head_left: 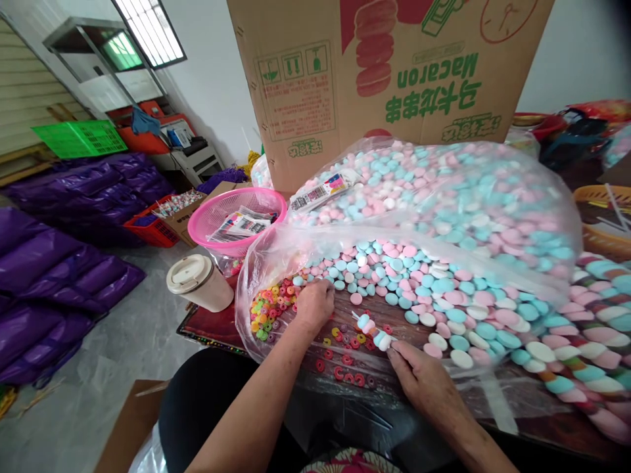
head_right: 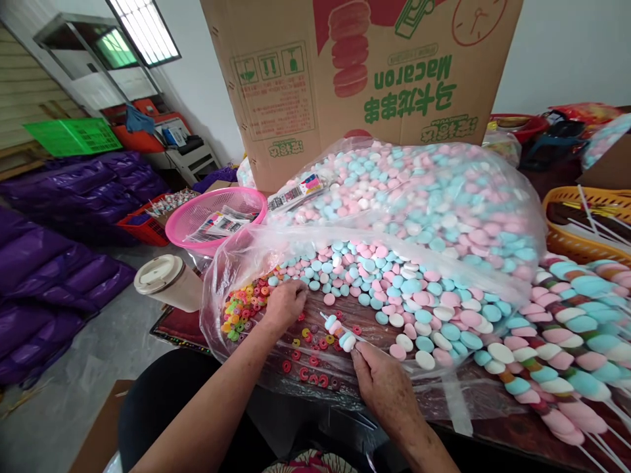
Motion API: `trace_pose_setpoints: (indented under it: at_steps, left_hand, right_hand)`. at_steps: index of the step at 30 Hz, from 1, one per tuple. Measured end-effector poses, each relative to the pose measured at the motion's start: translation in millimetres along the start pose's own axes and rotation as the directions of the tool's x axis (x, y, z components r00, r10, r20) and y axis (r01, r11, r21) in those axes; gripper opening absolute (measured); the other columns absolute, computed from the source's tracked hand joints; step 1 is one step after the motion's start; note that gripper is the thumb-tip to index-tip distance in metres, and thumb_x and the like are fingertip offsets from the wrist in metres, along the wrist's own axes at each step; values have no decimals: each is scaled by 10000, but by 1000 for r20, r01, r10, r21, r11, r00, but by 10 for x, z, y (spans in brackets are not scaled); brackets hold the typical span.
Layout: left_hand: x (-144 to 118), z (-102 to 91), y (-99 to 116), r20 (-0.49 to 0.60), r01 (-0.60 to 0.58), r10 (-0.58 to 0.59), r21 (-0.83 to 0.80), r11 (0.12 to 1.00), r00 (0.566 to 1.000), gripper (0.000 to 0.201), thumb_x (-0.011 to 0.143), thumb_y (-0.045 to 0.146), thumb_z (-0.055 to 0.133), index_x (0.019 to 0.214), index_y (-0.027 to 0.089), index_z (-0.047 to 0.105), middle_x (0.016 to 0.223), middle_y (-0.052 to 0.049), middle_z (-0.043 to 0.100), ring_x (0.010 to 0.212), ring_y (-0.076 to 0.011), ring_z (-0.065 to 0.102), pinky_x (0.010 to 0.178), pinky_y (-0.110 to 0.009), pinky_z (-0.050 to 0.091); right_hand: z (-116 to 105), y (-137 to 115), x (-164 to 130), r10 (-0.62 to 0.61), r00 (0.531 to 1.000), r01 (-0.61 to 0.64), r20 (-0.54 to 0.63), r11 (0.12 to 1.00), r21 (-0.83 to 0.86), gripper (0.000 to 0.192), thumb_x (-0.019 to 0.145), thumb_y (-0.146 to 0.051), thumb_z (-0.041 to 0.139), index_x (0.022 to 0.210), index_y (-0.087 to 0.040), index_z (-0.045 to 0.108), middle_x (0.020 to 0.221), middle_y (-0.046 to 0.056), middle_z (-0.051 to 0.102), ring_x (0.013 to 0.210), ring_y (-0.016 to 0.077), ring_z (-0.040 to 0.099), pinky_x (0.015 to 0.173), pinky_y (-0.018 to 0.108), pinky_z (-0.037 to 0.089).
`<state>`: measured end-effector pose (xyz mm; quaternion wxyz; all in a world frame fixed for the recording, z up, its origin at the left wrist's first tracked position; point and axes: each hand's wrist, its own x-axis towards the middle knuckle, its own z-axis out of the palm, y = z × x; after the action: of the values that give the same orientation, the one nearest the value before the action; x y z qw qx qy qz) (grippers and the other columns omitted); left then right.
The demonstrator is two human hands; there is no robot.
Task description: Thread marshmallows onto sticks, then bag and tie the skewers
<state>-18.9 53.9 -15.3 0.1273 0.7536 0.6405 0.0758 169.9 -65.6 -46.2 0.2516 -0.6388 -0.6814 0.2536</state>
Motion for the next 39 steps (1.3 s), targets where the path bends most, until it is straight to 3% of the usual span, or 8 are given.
trace_pose_setpoints:
  at_steps: [12,16,18,20,22,24,32,39]
  left_hand:
    - [59,32,30,30,140,-137,-114,984,990,211,817,220,506,964,196,655,1040,-126,640,921,-275,606,752,-364,451]
    - [-38,-23,8,78,98,-79,-280,955,994,176,823,259,525,921,180,649,937,-80,670,867,-207,617,744,-296,462]
    - [-164,-51,-17,171,132,-46,-539,832,984,232,847,322,499,961,163,626,871,-64,674,695,-146,616,613,-240,466]
    - [-294,-81,-36,307,260,23,-840,477,951,268,820,356,548,964,138,608,823,-65,668,556,-101,575,498,-202,430]
    - [-395,-115,-36,389,383,131,-921,66,912,285,735,338,666,917,125,610,769,-56,662,495,-73,544,448,-174,403]
    - [-448,-145,-20,406,429,181,-896,-112,896,293,669,290,740,875,121,618,709,-36,654,468,-58,530,428,-156,398]
    - [-437,-93,30,392,422,180,-887,-186,902,254,676,238,746,858,103,630,672,-31,654,450,-53,532,393,-139,415]
    - [-440,-89,36,408,434,166,-882,-183,898,274,660,248,756,857,106,629,632,-17,640,439,-63,535,374,-144,410]
  right_hand:
    - [30,-5,0,35,999,-36,9,997,64,351,888,-421,306,653,-217,470,617,17,584,581,171,516,555,270,346]
    - [6,-7,-3,15,1000,-14,-15,996,84,345,889,-407,317,671,-213,502,622,15,592,580,165,523,555,263,359]
    - [-2,-28,-4,-3,999,6,-33,995,97,343,890,-395,325,653,-211,492,592,6,573,555,154,514,537,252,360]
    - [0,-68,-9,-34,998,39,-52,995,93,341,893,-383,331,641,-209,482,569,0,554,536,147,504,523,245,357]
    - [11,-116,-18,-63,995,67,-76,996,59,342,901,-365,328,643,-206,485,566,-1,549,531,145,502,521,245,353]
    - [18,-156,-29,-86,991,88,-99,996,12,337,910,-345,326,663,-201,504,591,7,570,543,148,517,530,250,355]
    - [-66,-159,-70,-219,960,205,-175,974,-94,267,916,-281,365,745,-190,549,626,11,607,553,136,565,524,227,371]
    - [-88,-152,-94,-262,959,246,-104,958,-145,266,903,-252,378,673,-199,501,591,-7,572,520,117,532,496,214,354]
